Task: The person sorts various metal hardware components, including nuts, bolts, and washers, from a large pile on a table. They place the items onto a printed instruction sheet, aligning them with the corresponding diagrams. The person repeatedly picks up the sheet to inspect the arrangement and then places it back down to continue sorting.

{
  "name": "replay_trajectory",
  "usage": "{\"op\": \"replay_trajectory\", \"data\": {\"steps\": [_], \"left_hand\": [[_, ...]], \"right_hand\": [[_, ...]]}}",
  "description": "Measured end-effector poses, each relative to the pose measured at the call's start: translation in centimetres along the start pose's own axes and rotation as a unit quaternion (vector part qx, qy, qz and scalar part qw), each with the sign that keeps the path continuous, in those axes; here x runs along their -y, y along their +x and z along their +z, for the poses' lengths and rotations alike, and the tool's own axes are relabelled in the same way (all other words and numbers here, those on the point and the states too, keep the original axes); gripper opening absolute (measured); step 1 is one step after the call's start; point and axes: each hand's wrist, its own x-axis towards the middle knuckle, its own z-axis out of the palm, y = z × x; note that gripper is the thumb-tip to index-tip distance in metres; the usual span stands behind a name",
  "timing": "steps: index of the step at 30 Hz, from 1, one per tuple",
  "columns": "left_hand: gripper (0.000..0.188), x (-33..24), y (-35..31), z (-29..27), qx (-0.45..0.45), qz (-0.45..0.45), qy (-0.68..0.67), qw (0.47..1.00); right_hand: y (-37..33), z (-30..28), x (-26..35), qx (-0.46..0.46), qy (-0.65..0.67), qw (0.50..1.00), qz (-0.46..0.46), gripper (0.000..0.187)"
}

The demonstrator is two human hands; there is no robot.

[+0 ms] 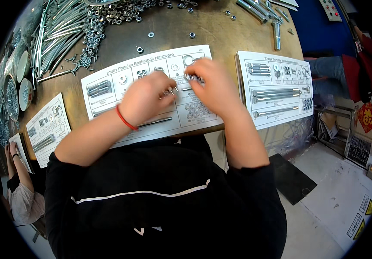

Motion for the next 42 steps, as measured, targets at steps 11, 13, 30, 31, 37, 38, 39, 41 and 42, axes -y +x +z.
{"op": "replay_trajectory", "data": {"steps": [11,13,30,31,37,38,39,41,42], "left_hand": [[0.023,-2.4,-1.8,6.5,0.011,0.000,0.054,0.998],[0.030,-3.2,-2.3,4.0,0.017,-0.010,0.023,1.000],[0.024,14.7,11.4,-7.2,-0.100,-0.222,0.210,0.947],[0.024,14.9,11.3,-7.1,-0.098,-0.220,0.212,0.947],[0.022,14.8,9.2,-7.2,-0.068,-0.257,0.081,0.961],[0.023,14.9,8.9,-7.4,-0.051,-0.275,0.053,0.959],[0.024,14.9,8.7,-7.7,-0.034,-0.291,0.025,0.956],[0.028,15.1,8.5,-7.9,-0.051,-0.306,0.004,0.951],[0.029,15.0,8.5,-7.9,-0.085,-0.286,0.032,0.954]], "right_hand": [[-7.2,1.6,-2.0,0.024,-0.047,0.998,0.023,0.027],[-7.2,0.5,-0.2,0.009,-0.040,0.998,0.045,0.030],[24.3,11.1,-2.5,-0.042,-0.082,0.994,0.056,0.031],[24.4,11.3,-2.7,-0.044,-0.076,0.995,0.045,0.029],[23.4,11.6,-3.5,-0.065,-0.078,0.993,-0.061,0.018],[23.5,11.5,-3.4,-0.064,-0.082,0.992,-0.066,0.018],[23.5,11.5,-3.3,-0.064,-0.085,0.992,-0.071,0.017],[23.5,11.6,-3.3,-0.068,-0.083,0.992,-0.060,0.018],[23.4,11.7,-3.4,-0.070,-0.082,0.993,-0.054,0.018]]}}
